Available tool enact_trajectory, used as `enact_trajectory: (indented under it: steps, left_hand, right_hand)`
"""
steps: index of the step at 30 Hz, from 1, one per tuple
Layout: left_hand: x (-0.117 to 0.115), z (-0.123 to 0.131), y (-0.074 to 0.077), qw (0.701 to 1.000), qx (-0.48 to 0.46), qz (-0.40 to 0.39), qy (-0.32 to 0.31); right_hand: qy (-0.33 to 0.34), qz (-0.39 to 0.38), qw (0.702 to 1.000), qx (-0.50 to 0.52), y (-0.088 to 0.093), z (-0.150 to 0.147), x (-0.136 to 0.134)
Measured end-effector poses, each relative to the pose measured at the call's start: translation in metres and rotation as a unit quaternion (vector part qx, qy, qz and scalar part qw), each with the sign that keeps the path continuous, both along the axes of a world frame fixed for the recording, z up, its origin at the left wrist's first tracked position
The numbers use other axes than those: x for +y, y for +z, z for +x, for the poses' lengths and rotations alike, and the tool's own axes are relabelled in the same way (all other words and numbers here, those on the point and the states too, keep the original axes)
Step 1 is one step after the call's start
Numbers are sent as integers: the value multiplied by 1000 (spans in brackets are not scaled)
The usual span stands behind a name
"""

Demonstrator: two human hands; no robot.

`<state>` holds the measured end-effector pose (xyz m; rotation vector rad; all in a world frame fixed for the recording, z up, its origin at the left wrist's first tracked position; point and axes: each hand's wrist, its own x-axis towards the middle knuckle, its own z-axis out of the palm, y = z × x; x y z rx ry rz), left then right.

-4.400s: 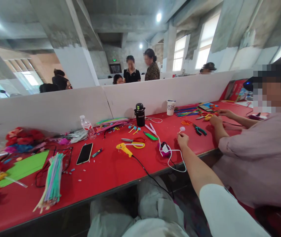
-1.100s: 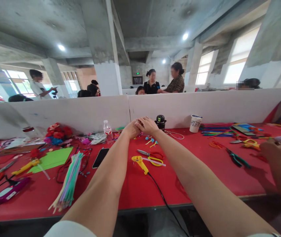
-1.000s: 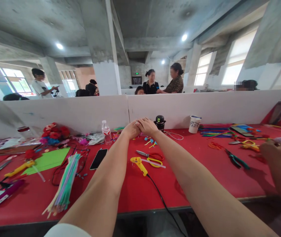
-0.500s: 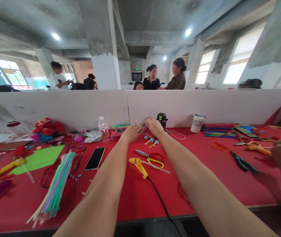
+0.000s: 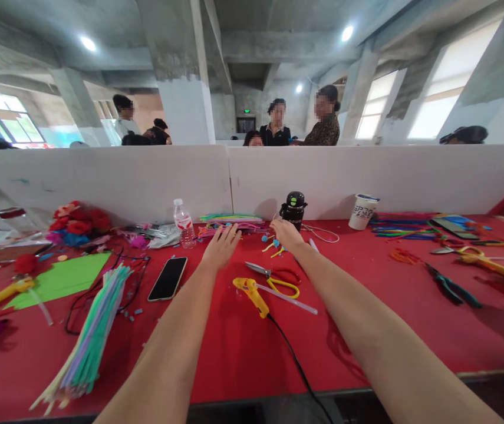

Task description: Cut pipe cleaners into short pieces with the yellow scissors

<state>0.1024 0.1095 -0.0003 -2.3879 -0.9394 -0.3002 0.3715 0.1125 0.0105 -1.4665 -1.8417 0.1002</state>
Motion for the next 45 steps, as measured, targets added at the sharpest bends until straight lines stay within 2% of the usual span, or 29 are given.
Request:
enact_trajectory:
  steps: [2, 4, 6, 8, 10, 12, 15, 17, 18, 20, 21, 22, 25, 28, 33, 36, 41, 45]
  left_hand:
    - [1, -4, -5, 998, -49, -24, 20]
    - [2, -4, -10, 986, -151, -51, 53]
    - [3, -2, -18, 945, -304, -85, 91]
    - [3, 1, -29, 871, -463, -132, 96]
    - [2, 1, -41, 781, -591, -193, 57]
    - [-2, 1, -48, 697, -669, -257, 20]
    - [-11, 2, -46, 612, -712, -344, -33]
    - [-18, 6, -34, 577, -711, -395, -75]
    - [-22, 9, -27, 568, -701, -421, -90]
    - [-30, 19, -12, 570, -661, -472, -123]
    - [-35, 24, -6, 576, -635, -494, -141]
    - [-40, 29, -1, 581, -605, -521, -156]
    - [-55, 43, 4, 591, -534, -574, -189]
    - [-67, 50, -4, 608, -525, -560, -205]
    - [-75, 45, -16, 638, -597, -464, -147]
    - [-75, 39, -17, 652, -608, -437, -119]
    - [-73, 36, -18, 656, -632, -405, -77]
    - [-69, 35, -23, 650, -647, -394, -55]
  right_hand:
    - [0, 1, 997, 76, -14, -3, -2]
    - [0, 9, 986, 164, -27, -12, -6]
    - [1, 20, 964, 264, -38, -24, -11]
    - [12, 28, 928, 370, -46, -36, -16]
    - [49, 23, 882, 467, -53, -45, -24]
    - [104, 10, 833, 543, -57, -50, -33]
    - [171, -3, 769, 616, -56, -52, -47]
    - [212, -16, 710, 671, -50, -54, -54]
    - [248, -35, 645, 722, -46, -55, -57]
    - [305, -62, 528, 790, -38, -59, -62]
    - [322, -72, 492, 806, -34, -61, -65]
    - [333, -75, 473, 813, -30, -64, -67]
    - [358, -90, 458, 808, -26, -73, -74]
    - [384, -131, 467, 785, -29, -82, -77]
    - [398, -204, 482, 753, -31, -93, -79]
    - [389, -206, 484, 757, -30, -95, -79]
    - [356, -181, 509, 763, -36, -92, -80]
    - [334, -191, 528, 757, -40, -90, -81]
